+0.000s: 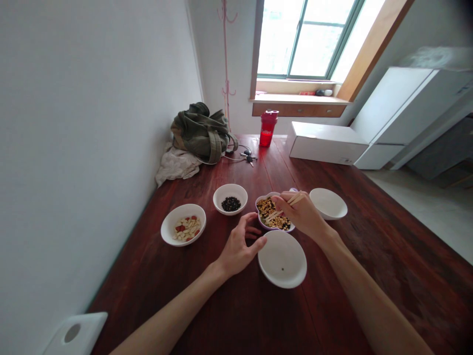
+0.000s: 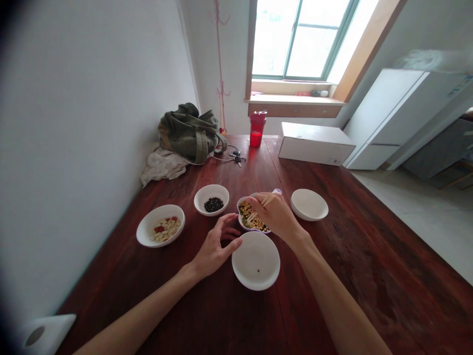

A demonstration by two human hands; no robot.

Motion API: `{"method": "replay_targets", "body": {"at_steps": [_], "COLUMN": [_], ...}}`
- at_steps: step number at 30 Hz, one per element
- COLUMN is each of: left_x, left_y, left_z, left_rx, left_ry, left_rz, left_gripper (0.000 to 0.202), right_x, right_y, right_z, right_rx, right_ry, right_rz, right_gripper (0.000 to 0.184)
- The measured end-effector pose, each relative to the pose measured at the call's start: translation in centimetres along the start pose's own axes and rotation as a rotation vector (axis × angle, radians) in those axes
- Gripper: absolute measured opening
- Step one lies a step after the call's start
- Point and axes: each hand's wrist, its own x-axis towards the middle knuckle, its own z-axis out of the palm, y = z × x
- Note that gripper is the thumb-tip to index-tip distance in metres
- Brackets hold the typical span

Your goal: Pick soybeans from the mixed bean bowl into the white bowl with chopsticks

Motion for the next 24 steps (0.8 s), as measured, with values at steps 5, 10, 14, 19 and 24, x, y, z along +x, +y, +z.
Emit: {"method": "replay_targets", "body": {"at_steps": [5,10,14,19,24], "left_x": [0.0,0.0,0.0,0.0,0.0], "left_y": [0.0,-0.2,-0.2,-0.2,-0.1], "left_z": [0.0,0.0,0.0,0.1,0.0], "left_rx": [0.002,-0.007,-0.011,-0.008,-0.009], "left_ry": [-0.005,-0.006,-0.001,0.003,0.004], "left_rz": [-0.005,-0.004,-0.003,-0.004,-0.002], "left_gripper": [0.060,0.061,0.061,0.061,0.061], "right_x": [0.1,0.1,0.1,0.1,0.1], "right_y": [-0.2,-0.2,0.2,0.8,1.0], "right_z": [0.0,0.0,-0.1,-0.3,-0.4], "right_rx": [-0.014,-0.010,0.011,0.033,0.137], "right_ry": [0.003,0.012,0.009,-0.014,-0.062], "right_rz": [-0.012,-0.005,0.015,0.010,0.060], "right_gripper": [0.049,0.049,0.047,0.043,0.044]}}
